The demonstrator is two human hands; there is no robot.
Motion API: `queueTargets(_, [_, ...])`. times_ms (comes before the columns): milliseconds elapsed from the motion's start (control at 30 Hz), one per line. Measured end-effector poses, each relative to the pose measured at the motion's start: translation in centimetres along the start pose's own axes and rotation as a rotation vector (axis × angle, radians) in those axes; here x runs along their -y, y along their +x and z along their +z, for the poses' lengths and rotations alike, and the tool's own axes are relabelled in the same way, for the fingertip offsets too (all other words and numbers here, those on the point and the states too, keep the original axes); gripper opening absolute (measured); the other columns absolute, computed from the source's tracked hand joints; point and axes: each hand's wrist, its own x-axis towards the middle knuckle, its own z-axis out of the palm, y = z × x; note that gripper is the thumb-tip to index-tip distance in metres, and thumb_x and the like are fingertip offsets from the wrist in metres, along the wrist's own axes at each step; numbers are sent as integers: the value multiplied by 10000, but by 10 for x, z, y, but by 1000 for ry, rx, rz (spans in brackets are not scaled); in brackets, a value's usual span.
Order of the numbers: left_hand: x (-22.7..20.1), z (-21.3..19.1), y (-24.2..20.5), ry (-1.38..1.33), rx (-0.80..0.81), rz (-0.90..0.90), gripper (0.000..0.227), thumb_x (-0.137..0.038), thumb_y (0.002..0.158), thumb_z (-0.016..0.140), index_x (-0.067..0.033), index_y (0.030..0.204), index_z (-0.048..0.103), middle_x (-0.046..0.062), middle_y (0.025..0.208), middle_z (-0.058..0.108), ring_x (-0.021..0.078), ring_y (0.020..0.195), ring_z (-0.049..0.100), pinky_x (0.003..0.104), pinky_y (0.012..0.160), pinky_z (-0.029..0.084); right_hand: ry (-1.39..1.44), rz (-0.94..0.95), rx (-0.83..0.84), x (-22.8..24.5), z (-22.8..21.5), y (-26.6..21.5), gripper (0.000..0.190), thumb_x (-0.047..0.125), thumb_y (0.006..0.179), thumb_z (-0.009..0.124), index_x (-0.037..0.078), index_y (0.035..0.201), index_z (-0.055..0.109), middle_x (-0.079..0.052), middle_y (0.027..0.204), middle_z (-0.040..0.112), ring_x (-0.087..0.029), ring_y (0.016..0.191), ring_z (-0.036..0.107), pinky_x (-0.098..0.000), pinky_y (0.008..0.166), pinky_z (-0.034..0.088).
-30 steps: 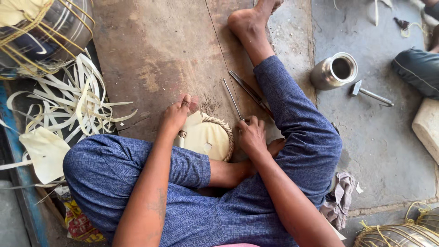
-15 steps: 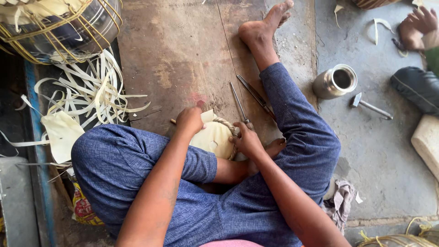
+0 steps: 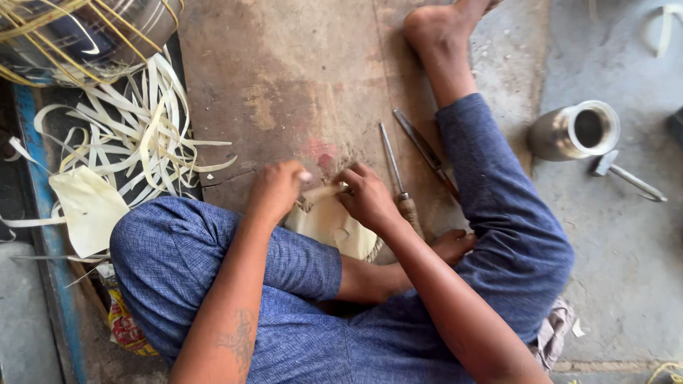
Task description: The person sits on the floor and uses a metal tool to punch holes into the edge of a drum skin. They then use a knife to trim the excess skin around the rim of the drum. The person repeats this process of punching and trimming around the circumference of the drum.
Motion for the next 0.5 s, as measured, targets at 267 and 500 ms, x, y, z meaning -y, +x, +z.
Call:
queueTargets(267, [5,18,-1,583,26,120,208,-138,926,609,-212,997,790,90,1123,635,304,1127,551,602,953,402,75,-187,-118,-31,10,-24,258,-13,739,800,113,910,654,-78,1108,636,-323,1082,628,-405,864,549])
queueTargets(500, [6,13,6,669,75,146,139,-98,882,632,-102,965,744,120,1053,686,315,1011,649,514,862,503,77,-269,-154,-40,14,-25,272,-3,739,814,112,912,639,-59,1113,643,-309,1074,633,-406,881,541])
